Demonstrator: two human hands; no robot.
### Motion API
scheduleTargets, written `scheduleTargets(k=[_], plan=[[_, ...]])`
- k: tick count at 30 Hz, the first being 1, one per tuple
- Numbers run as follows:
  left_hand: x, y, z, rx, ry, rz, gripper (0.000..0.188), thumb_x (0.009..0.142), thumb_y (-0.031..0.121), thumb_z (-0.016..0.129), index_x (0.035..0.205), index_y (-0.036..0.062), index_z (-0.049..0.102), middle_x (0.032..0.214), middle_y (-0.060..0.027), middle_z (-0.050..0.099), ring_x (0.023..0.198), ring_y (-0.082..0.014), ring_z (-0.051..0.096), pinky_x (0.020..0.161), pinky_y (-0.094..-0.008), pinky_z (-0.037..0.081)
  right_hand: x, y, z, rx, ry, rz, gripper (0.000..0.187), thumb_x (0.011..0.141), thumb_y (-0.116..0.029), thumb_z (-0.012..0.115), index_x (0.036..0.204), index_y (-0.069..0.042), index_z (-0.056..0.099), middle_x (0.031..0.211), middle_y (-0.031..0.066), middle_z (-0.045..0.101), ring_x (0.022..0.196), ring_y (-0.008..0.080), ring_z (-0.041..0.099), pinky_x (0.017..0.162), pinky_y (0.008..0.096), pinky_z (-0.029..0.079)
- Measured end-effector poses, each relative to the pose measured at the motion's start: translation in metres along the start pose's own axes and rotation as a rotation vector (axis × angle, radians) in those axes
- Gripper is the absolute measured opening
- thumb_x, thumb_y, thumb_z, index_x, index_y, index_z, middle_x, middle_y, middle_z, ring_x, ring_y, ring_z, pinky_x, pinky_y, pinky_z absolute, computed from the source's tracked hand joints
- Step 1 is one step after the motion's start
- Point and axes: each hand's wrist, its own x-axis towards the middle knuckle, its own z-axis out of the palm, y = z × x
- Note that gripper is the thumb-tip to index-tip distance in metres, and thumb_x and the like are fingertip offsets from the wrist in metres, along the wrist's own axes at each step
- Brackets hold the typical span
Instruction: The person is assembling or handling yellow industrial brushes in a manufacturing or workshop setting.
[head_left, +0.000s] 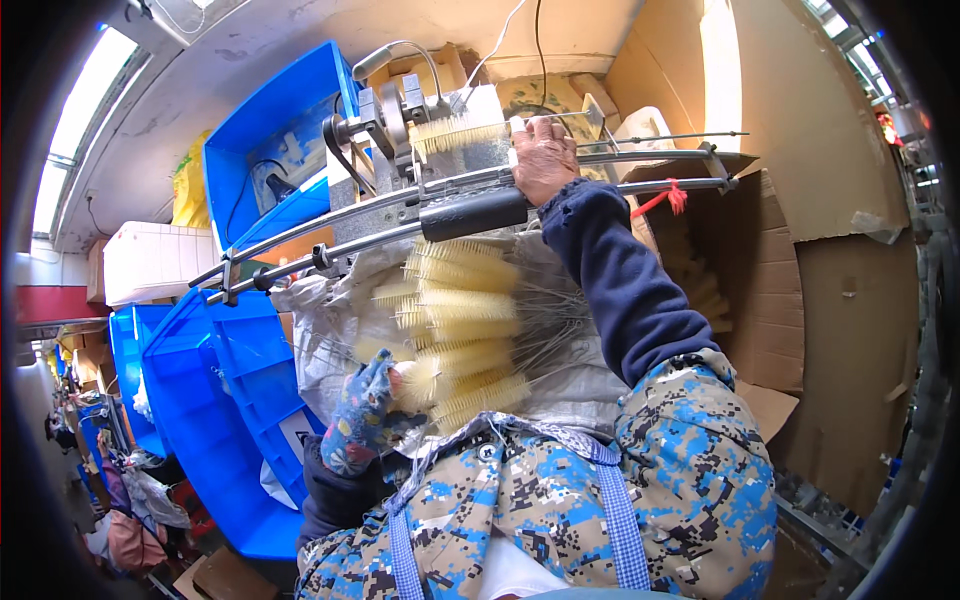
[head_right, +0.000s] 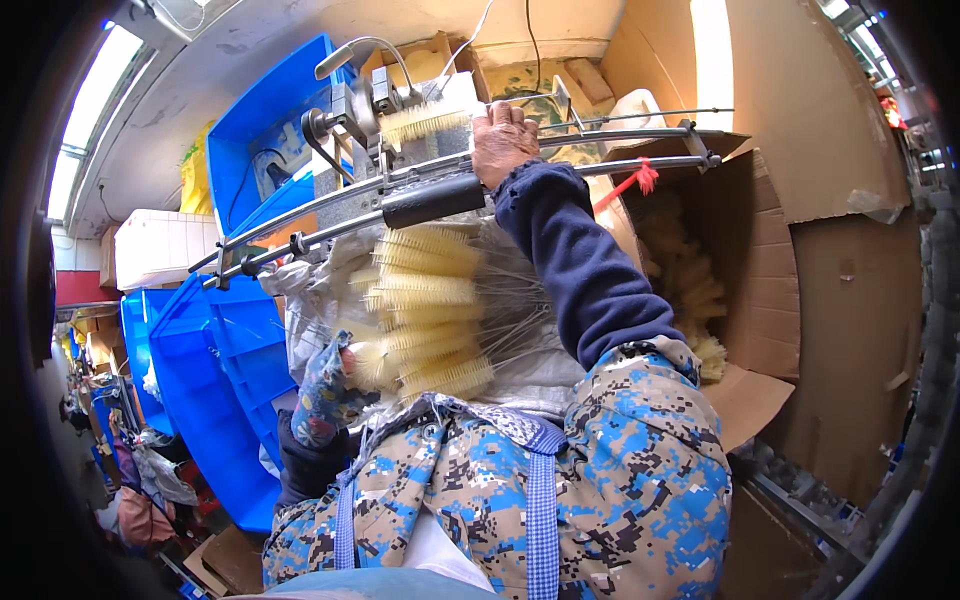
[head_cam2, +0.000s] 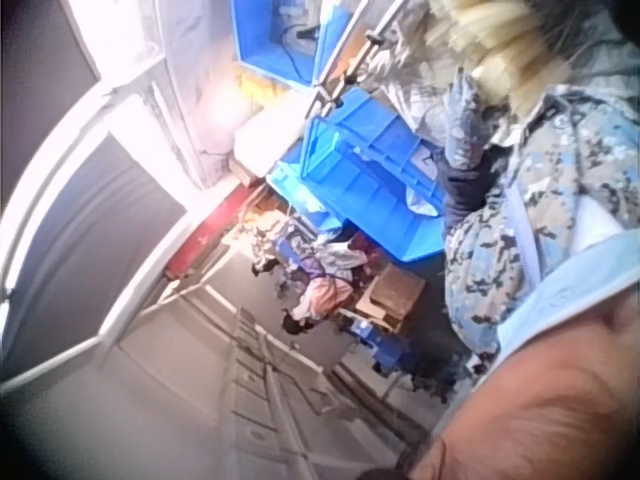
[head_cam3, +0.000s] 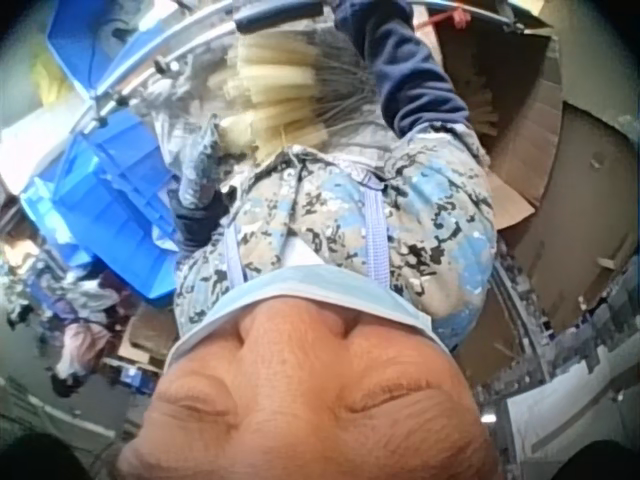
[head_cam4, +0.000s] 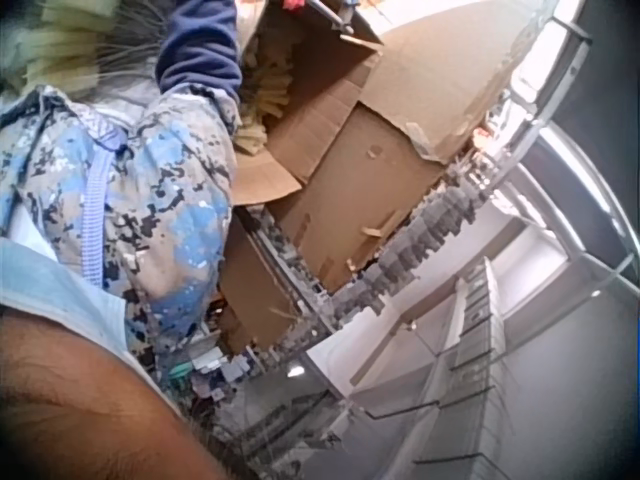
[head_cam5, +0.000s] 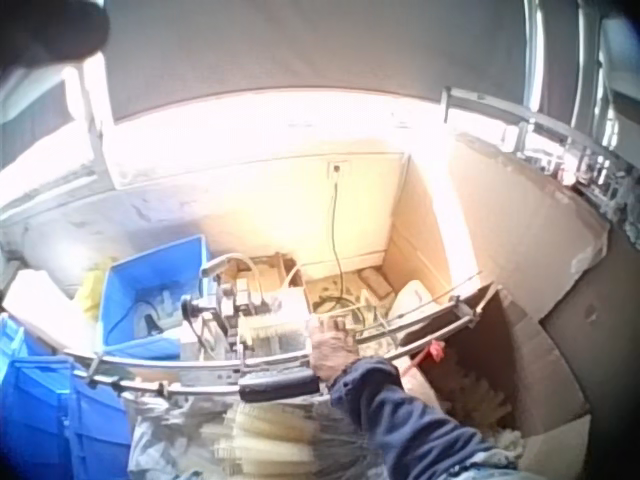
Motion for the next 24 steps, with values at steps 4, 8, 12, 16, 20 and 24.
scheduleTargets(k=[4,8,12,16,20,24], plan=[[-0.016,-0.003,0.000,0.053,-0.028,-0.099,0.075,0.059,0.025,0.076,0.119,0.0015,0.039,0.113,-0.0262,0.047,0.098,-0.0431,0.049,0.083,-0.0447,0.042,0.000,-0.017,-0.001,-0.002,-0.012,-0.022,0.032,0.071,-0.016,0.053,0.102,-0.006,0.053,0.105,0.0107,0.044,0.101,0.0276,0.041,0.085,0.0407,0.033],[-0.012,0.000,-0.004,-0.030,-0.098,-0.137,0.074,0.059,0.023,0.075,0.120,0.0018,0.039,0.117,-0.0256,0.045,0.100,-0.0439,0.048,0.086,-0.0450,0.040,0.000,-0.032,-0.001,0.023,-0.030,-0.038,0.031,0.077,-0.013,0.044,0.106,-0.003,0.051,0.108,0.0139,0.046,0.104,0.0275,0.042,0.085,0.0433,0.033],[-0.017,0.000,-0.004,0.051,-0.090,-0.150,0.072,0.061,0.022,0.073,0.120,0.0013,0.038,0.115,-0.0254,0.046,0.099,-0.0437,0.048,0.085,-0.0452,0.040,0.002,-0.048,0.000,0.019,-0.060,-0.064,0.032,0.077,-0.012,0.044,0.106,-0.002,0.051,0.108,0.0138,0.046,0.104,0.0269,0.042,0.085,0.0436,0.032],[-0.017,0.003,-0.003,-0.009,-0.055,-0.130,0.072,0.061,0.023,0.073,0.120,0.0012,0.038,0.114,-0.0262,0.046,0.098,-0.0434,0.049,0.085,-0.0446,0.041,0.004,-0.065,0.001,0.015,-0.104,-0.055,0.034,0.076,-0.012,0.046,0.107,0.000,0.050,0.108,0.0146,0.045,0.104,0.0267,0.041,0.085,0.0439,0.032],[-0.027,0.003,-0.002,-0.115,-0.143,-0.443,0.074,0.060,0.026,0.075,0.119,-0.0003,0.038,0.113,-0.0258,0.047,0.096,-0.0428,0.049,0.083,-0.0440,0.041,0.007,-0.084,-0.001,0.042,-0.175,-0.056,0.035,0.075,-0.012,0.047,0.109,0.001,0.049,0.108,0.0141,0.045,0.104,0.0266,0.041,0.085,0.0429,0.031],[-0.030,0.004,-0.004,-0.135,-0.162,-0.548,0.072,0.061,0.024,0.074,0.118,-0.0017,0.039,0.112,-0.0240,0.048,0.094,-0.0422,0.050,0.081,-0.0441,0.042,0.010,-0.107,0.004,0.047,-0.182,-0.064,0.037,0.077,-0.010,0.046,0.111,0.003,0.047,0.109,0.0134,0.045,0.104,0.0254,0.041,0.085,0.0426,0.031]])
